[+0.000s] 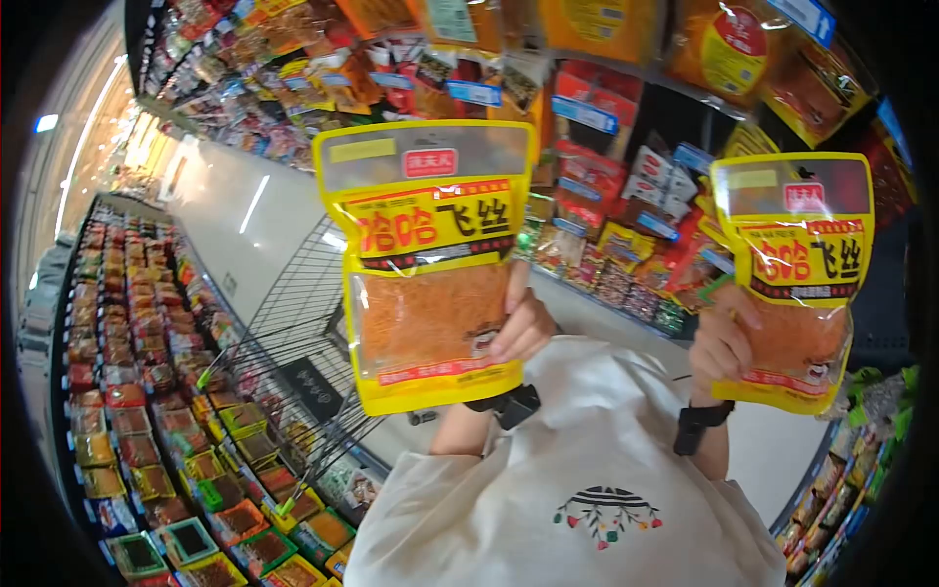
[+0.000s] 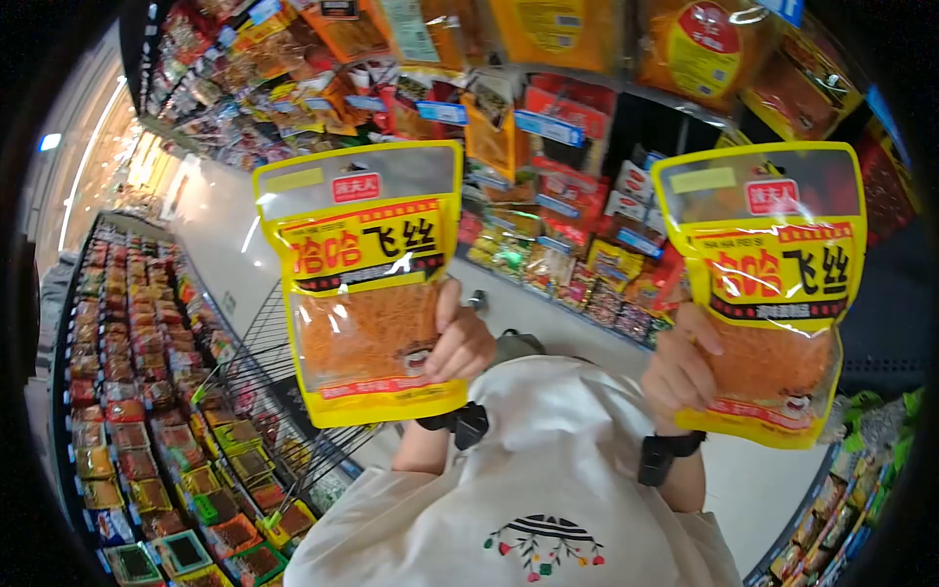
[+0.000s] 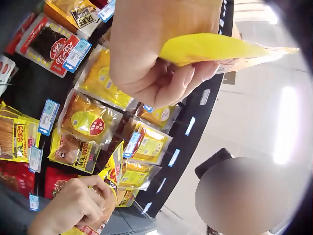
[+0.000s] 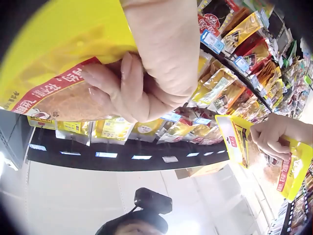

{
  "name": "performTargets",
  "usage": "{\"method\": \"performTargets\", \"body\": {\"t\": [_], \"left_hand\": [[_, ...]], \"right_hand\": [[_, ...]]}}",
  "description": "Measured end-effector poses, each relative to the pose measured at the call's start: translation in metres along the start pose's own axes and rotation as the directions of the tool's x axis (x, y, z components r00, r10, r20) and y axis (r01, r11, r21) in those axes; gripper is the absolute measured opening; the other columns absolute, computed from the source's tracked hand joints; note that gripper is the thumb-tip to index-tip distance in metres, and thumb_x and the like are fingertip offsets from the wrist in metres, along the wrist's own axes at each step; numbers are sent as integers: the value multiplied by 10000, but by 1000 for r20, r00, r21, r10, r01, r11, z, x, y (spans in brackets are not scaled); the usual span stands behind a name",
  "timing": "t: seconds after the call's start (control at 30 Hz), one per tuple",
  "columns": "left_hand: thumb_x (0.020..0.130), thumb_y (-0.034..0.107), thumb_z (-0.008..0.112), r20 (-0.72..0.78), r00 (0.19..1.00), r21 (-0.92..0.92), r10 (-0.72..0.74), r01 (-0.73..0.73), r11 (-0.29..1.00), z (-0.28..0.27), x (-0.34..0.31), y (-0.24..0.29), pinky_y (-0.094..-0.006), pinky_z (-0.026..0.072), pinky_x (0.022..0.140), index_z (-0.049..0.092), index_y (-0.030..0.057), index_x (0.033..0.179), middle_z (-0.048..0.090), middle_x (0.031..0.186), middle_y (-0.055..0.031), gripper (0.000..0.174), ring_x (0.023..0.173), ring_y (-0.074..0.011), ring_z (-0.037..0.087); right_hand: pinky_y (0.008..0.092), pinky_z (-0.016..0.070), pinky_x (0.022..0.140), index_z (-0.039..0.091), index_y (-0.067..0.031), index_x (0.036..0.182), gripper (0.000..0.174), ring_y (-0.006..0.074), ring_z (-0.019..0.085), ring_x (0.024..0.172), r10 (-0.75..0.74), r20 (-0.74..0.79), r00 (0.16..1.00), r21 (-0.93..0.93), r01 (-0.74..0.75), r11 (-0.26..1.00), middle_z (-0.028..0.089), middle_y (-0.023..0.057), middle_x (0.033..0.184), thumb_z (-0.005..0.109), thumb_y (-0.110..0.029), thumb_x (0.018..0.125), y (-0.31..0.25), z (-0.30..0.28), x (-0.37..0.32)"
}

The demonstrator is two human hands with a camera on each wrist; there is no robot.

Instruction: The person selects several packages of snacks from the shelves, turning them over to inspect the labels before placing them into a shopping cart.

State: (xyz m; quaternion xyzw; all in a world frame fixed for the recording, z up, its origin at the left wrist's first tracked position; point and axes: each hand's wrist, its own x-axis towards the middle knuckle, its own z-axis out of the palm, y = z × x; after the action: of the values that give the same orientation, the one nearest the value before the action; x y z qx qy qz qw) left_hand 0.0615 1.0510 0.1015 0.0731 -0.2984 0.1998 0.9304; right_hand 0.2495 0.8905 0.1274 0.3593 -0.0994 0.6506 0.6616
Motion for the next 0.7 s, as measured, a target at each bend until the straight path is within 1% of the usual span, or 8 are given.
{"method": "performTargets", "body": {"t": [0.3,0.33,0.37,0.4,0.43,0.5,0.57,0.7], "left_hand": [[938,214,375,-172,985,141,-7,32,990,27,-2,6,-211,357,390,343,75,764,544,529,-70,224,392,-121,483],[943,224,376,-359,924,548,134,93,832,34,-3,8,-215,355,427,390,56,787,538,575,-53,230,456,-108,472],[948,234,377,-448,829,821,335,234,520,39,-3,8,-218,352,464,437,37,809,532,620,-36,248,521,-95,460],[954,243,378,-417,727,899,546,416,132,41,-1,8,-222,350,501,484,18,831,526,665,-19,278,586,-82,449],[959,253,379,-277,640,764,717,599,-240,42,1,6,-225,348,539,531,-1,853,521,711,-2,315,651,-70,438],[959,247,371,-246,648,693,721,638,-336,42,6,-1,-253,339,510,541,-42,931,487,637,-17,336,580,-78,402],[959,253,371,-258,658,729,708,613,-304,36,3,-2,-248,335,514,533,-34,898,479,630,-15,335,587,-72,399],[960,258,367,-248,669,688,700,631,-359,37,-7,2,-252,342,533,513,-35,853,481,644,-16,344,614,-78,407]], "right_hand": [[242,209,258,402,-30,951,106,135,392,263,-64,-118,991,-144,46,988,464,87,423,347,-110,910,-12,-3,-10],[256,301,305,425,-12,1015,183,144,461,344,-41,-214,976,-386,-47,921,515,98,511,388,-149,900,-26,-6,-19],[271,393,352,448,7,1080,272,154,531,425,-46,-315,948,-594,-159,789,567,109,598,430,-189,891,-39,-1,-30],[275,447,476,453,9,1121,353,160,567,558,-384,-282,879,-935,-163,315,587,103,719,504,-216,853,-14,11,-14],[279,500,600,459,12,1162,446,166,604,691,-622,-51,782,-927,-268,-261,608,98,839,577,-243,816,14,18,3],[256,464,767,475,5,1136,514,142,575,856,-663,-201,721,-770,-534,-348,585,71,984,681,-243,736,6,22,-1],[246,446,781,473,5,1138,466,122,562,873,-540,-70,839,-553,-484,-679,581,39,994,675,-143,746,-4,4,1],[277,383,884,439,9,1177,426,125,493,1019,-582,-325,745,-789,-553,-268,540,58,1080,609,-64,793,1,-9,14]]}}
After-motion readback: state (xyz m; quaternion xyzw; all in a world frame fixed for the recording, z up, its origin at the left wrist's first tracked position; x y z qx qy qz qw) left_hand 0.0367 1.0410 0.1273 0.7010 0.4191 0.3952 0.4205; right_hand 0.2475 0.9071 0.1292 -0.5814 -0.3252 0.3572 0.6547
